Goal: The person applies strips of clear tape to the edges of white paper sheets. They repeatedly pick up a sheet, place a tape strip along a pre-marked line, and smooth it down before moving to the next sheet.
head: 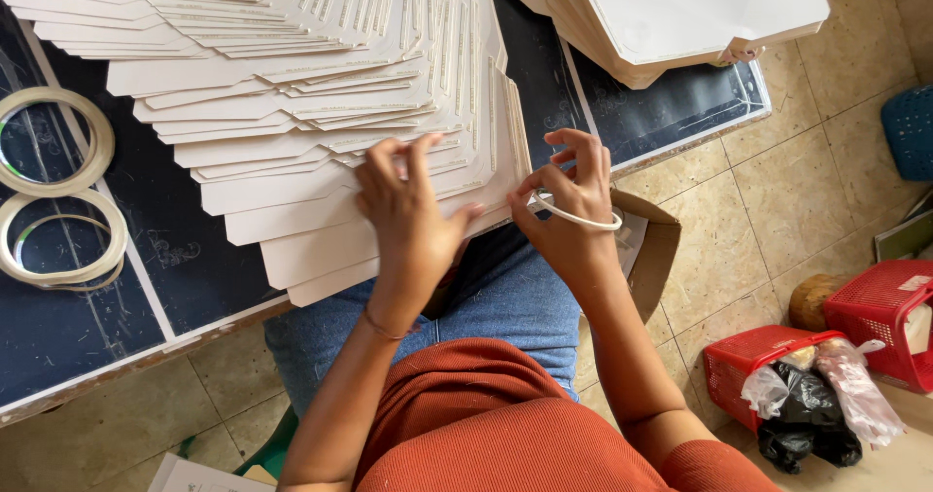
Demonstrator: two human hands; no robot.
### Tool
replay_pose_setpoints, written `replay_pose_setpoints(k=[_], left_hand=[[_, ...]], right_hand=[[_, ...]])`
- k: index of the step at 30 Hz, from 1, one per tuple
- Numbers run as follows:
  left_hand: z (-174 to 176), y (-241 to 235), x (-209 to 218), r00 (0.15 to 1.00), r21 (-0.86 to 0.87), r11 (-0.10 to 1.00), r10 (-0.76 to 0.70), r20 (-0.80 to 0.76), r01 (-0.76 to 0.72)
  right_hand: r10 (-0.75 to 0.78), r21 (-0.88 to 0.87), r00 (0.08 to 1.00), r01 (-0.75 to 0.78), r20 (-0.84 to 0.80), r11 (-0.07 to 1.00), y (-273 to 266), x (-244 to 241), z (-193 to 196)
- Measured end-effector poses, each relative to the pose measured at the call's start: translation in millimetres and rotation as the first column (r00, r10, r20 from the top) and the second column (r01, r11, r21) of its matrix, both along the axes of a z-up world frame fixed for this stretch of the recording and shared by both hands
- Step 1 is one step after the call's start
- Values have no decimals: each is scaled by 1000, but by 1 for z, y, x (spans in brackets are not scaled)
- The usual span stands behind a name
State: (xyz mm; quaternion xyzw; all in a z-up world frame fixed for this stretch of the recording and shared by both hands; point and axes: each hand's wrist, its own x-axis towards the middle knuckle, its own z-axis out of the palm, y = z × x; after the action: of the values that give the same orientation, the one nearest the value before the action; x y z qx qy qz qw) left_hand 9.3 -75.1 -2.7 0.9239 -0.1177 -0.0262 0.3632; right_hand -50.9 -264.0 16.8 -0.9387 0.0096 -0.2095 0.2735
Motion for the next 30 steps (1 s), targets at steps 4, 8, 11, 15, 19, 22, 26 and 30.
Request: replay_pose_setpoints(k=[4, 8, 11, 15, 19, 22, 26, 30], left_hand=[[7, -9, -15, 980, -85, 982, -157, 125, 168], [18, 30, 5, 877, 263, 964, -101, 470, -30], [15, 45, 23, 702, 261, 945, -49, 711, -198], [9, 54, 38, 789, 246, 969, -154, 595, 4], [4, 23, 27, 946, -50, 963, -249, 208, 265], [2, 0, 25, 980, -80, 982, -160, 117, 169], [-2, -9, 28, 997, -92, 995, -47, -60, 41], [0, -12, 29, 998, -72, 997, -16, -58, 11]], right_hand=[[61, 40, 994, -65, 92, 997, 4, 6, 27], [24, 48, 978, -35, 208, 998, 10, 11, 49], [26, 55, 961, -43, 275, 998, 15, 18, 47], [77, 117, 986, -95, 149, 989, 13, 25, 32], [110, 123, 993, -113, 33, 986, 2, 23, 6], [120, 86, 992, -123, 40, 989, 0, 21, -1], [101, -28, 990, -99, 100, 995, 1, 18, -3], [103, -160, 971, -69, 217, 985, 4, 12, -16]])
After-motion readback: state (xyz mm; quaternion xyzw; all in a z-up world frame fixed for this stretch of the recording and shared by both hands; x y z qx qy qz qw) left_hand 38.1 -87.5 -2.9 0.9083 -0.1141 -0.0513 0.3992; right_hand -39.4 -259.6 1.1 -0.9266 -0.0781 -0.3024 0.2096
